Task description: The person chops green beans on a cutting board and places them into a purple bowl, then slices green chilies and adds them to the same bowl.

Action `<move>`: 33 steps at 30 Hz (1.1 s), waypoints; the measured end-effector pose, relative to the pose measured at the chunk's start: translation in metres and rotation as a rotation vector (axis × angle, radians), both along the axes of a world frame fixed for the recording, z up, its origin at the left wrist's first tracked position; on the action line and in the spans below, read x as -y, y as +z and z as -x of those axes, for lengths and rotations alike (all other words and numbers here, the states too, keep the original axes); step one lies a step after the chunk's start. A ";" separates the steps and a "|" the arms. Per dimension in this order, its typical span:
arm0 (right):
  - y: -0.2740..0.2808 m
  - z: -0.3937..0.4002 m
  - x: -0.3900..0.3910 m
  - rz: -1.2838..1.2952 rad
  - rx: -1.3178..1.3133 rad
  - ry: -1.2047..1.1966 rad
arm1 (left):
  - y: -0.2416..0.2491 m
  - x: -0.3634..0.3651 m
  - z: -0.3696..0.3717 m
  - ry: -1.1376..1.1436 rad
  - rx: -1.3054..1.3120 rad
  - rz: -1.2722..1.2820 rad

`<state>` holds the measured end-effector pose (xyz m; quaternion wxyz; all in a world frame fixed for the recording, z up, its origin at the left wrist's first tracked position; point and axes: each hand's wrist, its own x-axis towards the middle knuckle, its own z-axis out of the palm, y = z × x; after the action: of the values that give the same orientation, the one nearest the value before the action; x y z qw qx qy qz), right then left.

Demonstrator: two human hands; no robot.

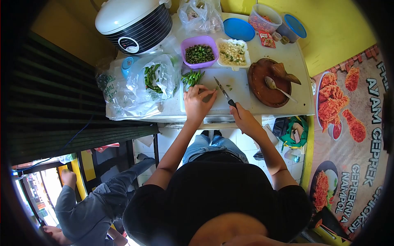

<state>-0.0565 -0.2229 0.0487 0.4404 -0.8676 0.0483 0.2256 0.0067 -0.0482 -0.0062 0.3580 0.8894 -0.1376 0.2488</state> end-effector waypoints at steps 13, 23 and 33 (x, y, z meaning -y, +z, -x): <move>-0.005 0.011 0.012 0.198 0.140 0.132 | 0.001 0.003 -0.002 -0.006 0.000 0.006; 0.026 -0.007 0.011 0.166 -0.076 0.195 | 0.003 -0.001 -0.005 -0.073 -0.013 0.018; 0.011 -0.016 0.003 0.215 0.013 0.196 | 0.002 -0.002 -0.002 -0.065 -0.045 0.001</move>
<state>-0.0409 -0.2255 0.0594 0.3213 -0.9117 -0.0156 0.2555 0.0085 -0.0464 -0.0046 0.3694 0.8896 -0.1581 0.2171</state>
